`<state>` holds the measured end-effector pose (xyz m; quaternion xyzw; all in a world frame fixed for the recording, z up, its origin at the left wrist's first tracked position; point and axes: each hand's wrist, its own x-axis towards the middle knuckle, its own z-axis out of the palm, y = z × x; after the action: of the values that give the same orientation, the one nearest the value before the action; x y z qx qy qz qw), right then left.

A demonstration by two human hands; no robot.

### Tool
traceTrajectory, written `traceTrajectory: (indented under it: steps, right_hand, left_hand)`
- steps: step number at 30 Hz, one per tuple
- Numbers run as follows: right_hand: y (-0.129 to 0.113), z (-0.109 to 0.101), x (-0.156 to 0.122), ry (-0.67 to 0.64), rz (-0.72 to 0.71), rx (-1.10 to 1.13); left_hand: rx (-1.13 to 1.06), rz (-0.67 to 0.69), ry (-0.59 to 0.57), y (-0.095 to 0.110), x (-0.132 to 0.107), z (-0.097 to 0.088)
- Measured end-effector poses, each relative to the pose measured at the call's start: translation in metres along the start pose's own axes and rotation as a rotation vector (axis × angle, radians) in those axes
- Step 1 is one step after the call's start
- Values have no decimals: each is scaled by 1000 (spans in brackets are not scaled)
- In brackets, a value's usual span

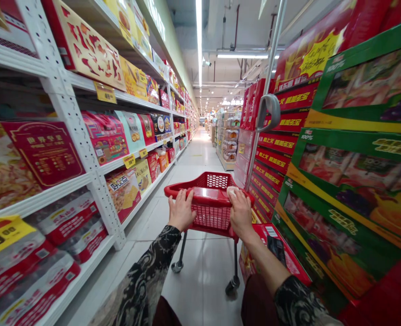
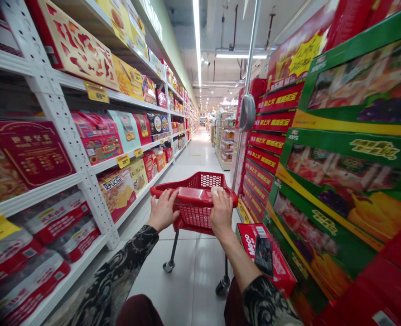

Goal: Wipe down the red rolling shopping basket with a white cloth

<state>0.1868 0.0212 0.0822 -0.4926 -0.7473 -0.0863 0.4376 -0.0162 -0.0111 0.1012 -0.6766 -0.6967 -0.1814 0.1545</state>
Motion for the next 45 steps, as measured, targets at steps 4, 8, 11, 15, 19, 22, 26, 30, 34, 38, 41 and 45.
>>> traceTrajectory:
  steps: [4,8,11,15,19,22,26,30,34,38,41,45]
  right_hand:
    - [-32,13,8,-48,18,-4]
    - [-55,24,9,-21,-83,50]
    - [-48,21,0,-20,-230,60]
    - [-21,6,-10,-2,-259,25]
    - [-26,0,0,-40,-104,42]
    - [-57,8,11,-131,-131,85]
    - [-87,20,14,-198,-260,130]
    - [-73,11,13,-206,-281,101]
    - [-52,-1,19,-167,-81,25]
    - [-70,10,20,-176,-84,68]
    - [-92,25,20,-207,-216,130]
    - [-95,32,29,-209,-202,138]
  left_hand:
    - [32,-14,0,8,-4,-7]
    - [55,10,10,13,-12,-15]
    - [50,31,32,9,-19,-17]
    - [1,54,89,-4,-29,-13]
    - [-44,56,141,-9,-36,-5]
    - [-77,58,161,-6,-37,-1]
    - [-72,77,165,-7,-38,0]
    - [-83,57,153,-13,-39,1]
    - [-135,113,120,-18,-38,2]
    - [-174,132,99,-21,-34,5]
    - [-207,135,80,-25,-31,7]
    - [-249,157,47,-30,-29,4]
